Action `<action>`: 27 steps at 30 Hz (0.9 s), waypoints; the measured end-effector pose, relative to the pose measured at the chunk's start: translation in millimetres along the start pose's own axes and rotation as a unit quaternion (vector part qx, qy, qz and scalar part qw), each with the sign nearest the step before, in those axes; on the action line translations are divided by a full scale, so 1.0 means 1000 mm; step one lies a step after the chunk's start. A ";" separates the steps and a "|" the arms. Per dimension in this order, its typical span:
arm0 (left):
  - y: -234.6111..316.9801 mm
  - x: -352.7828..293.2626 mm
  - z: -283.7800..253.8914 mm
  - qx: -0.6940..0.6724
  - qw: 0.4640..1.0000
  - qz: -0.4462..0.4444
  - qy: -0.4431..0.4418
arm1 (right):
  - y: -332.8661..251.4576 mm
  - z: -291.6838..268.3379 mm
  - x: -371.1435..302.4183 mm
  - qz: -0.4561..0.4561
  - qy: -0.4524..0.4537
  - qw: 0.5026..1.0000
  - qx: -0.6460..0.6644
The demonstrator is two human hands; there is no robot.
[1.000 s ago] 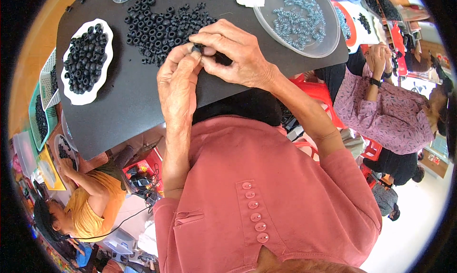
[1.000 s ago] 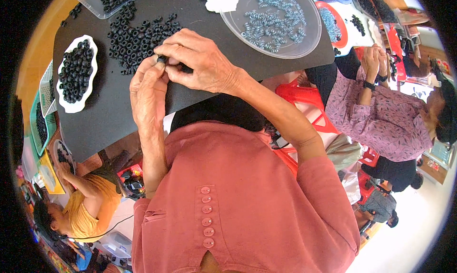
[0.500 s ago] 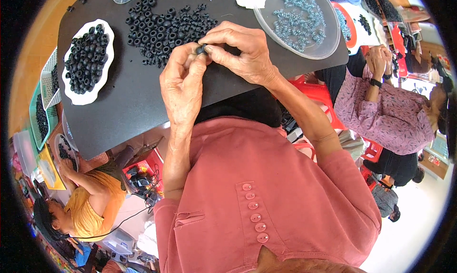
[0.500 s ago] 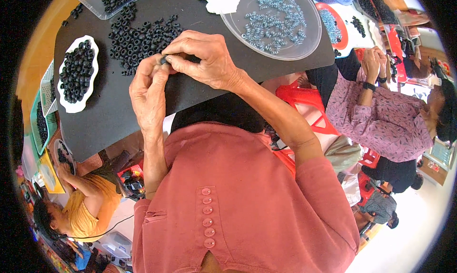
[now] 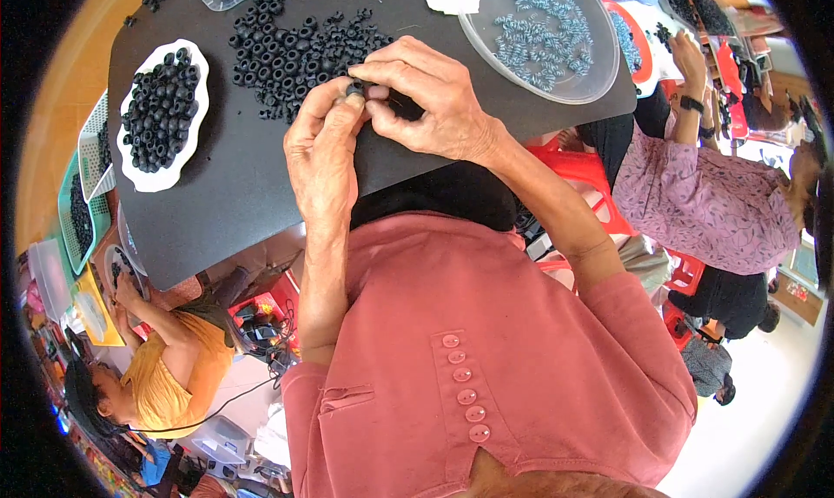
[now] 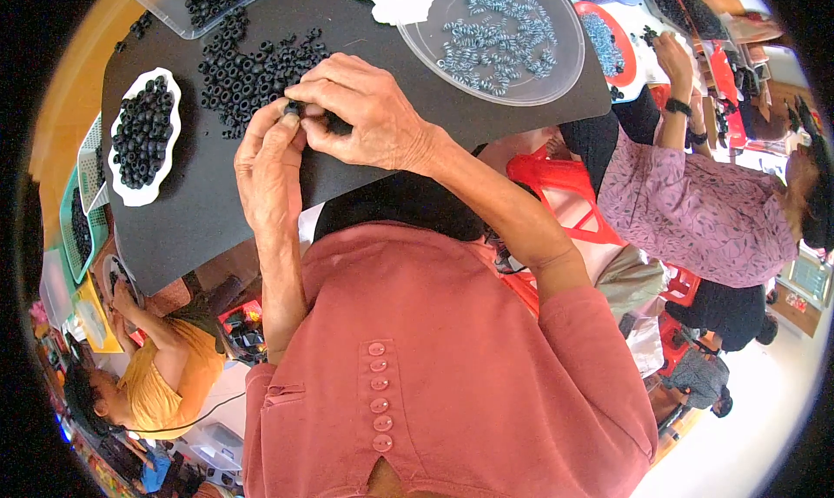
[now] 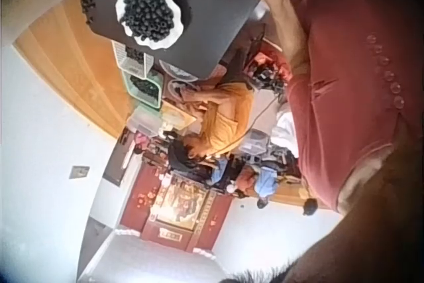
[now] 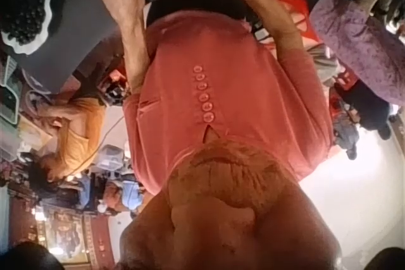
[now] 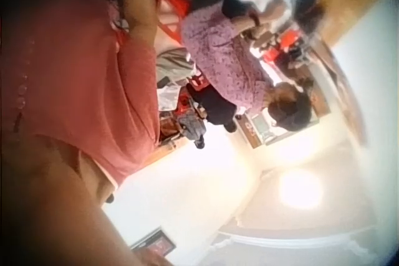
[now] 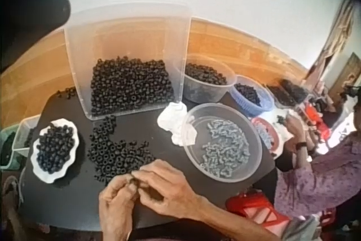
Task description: The person assembles small black plastic rings by hand, inserting small components into each ring and placing finished pieces onto a plate.
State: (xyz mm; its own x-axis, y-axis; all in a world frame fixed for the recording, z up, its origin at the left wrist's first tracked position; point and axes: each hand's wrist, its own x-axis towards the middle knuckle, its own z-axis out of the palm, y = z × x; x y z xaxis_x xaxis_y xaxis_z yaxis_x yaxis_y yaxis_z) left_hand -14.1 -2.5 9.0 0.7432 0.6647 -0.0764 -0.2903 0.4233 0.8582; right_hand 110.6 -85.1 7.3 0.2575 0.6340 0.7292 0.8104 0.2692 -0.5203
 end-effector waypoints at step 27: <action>0.003 0.001 -0.004 -0.006 0.999 -0.033 -0.028 | 0.000 -0.001 0.001 -0.040 -0.012 0.998 -0.046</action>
State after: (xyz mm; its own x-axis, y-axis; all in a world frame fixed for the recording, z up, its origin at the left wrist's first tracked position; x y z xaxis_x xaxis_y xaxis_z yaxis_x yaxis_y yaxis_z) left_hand -17.0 1.7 8.9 0.7942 0.5987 -0.1041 -0.2460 0.4734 0.8458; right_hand 111.1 -85.7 8.5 0.1785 0.6302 0.7556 0.8734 0.2521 -0.4166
